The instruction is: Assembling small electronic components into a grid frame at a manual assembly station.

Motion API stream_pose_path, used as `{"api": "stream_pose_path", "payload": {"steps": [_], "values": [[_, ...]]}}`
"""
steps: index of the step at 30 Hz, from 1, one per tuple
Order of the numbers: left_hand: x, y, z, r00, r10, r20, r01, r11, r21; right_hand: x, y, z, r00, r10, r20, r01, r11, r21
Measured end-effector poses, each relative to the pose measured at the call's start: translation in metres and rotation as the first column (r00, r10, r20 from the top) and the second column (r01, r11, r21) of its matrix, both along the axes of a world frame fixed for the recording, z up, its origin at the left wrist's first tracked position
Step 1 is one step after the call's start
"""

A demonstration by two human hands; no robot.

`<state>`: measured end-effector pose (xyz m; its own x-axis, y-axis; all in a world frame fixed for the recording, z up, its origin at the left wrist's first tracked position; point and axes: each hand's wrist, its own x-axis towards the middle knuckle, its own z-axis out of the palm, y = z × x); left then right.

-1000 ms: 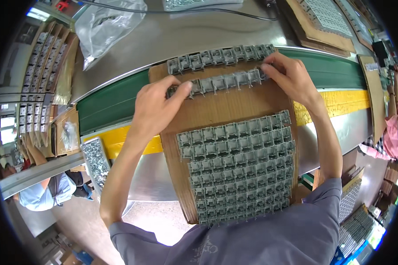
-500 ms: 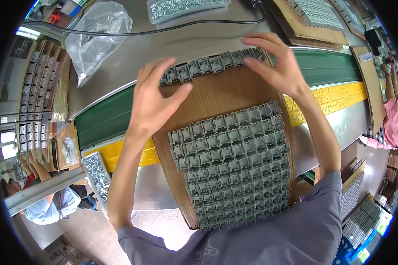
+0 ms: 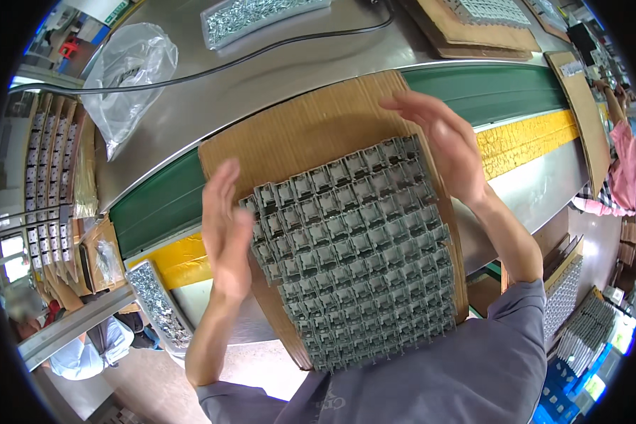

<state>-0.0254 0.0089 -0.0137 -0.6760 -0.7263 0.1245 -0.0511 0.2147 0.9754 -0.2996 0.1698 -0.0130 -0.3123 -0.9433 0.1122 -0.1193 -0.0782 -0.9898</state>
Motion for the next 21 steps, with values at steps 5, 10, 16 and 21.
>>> {"api": "stream_pose_path", "payload": {"steps": [5,10,16,21], "values": [[-0.007,0.012,-0.005,0.998,0.066,-0.023,-0.063,0.995,0.083,0.017,-0.003,0.001,0.992,-0.073,0.107,0.064,0.994,0.089],[-0.005,0.019,-0.004,0.996,0.08,-0.035,-0.077,0.994,0.079,0.019,-0.002,0.002,0.991,-0.09,0.094,0.08,0.991,0.106],[-0.016,0.01,0.008,0.992,0.044,0.121,-0.045,0.999,0.009,0.023,0.029,0.007,0.906,-0.357,-0.227,0.36,0.933,-0.032],[-0.011,-0.055,0.005,0.942,0.095,0.321,-0.043,0.985,-0.166,0.072,0.172,0.004,0.741,-0.652,0.158,0.667,0.741,-0.071]]}}
